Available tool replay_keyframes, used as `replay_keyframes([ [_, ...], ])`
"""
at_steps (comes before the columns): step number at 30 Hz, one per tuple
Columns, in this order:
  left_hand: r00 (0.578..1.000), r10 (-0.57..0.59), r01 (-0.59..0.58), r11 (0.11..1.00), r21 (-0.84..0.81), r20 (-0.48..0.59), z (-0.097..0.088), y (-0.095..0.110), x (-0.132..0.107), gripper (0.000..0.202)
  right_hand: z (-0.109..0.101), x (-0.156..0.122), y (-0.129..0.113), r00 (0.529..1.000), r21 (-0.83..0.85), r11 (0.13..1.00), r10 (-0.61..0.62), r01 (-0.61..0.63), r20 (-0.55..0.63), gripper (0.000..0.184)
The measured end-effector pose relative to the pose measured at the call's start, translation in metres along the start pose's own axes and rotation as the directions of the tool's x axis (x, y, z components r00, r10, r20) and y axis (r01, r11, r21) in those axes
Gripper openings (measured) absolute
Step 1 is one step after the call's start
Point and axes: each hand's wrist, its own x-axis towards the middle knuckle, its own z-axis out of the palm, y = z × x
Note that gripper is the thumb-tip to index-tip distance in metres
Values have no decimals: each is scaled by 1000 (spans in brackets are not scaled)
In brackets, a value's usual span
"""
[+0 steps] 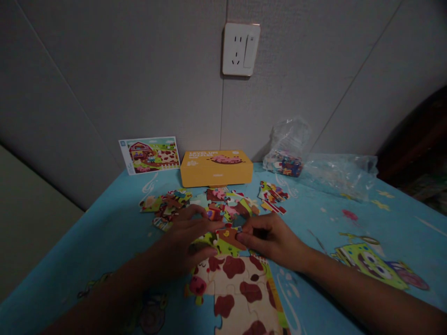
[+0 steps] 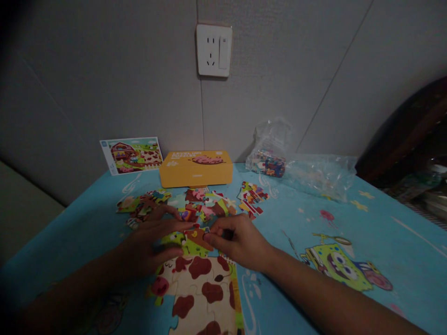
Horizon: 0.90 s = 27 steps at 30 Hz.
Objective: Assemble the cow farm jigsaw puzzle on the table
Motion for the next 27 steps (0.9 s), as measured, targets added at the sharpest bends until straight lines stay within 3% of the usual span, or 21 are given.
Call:
replay_keyframes([
  [4,1000,-6,6,997,-77,1,3,3,-1,53,0,0,-3,998,-71,996,-56,54,-37,37],
  [16,995,-29,21,996,-90,-92,4,2,6,21,-3,-3,3,999,-155,987,-39,43,28,25],
  [19,980,-120,116,993,-32,-160,2,-1,7,15,-8,0,3,988,-303,949,-121,87,-97,23],
  [21,951,-209,212,977,-11,-227,1,-5,8,10,-13,3,6,950,-473,879,-194,56,-247,17],
  [23,897,-321,326,945,-36,-305,-1,-8,9,8,-18,6,10,922,-585,811,-218,-10,-319,16],
  [27,766,-503,492,860,-138,-401,-4,-14,10,13,-21,8,19,951,-626,778,-159,-44,-265,26],
])
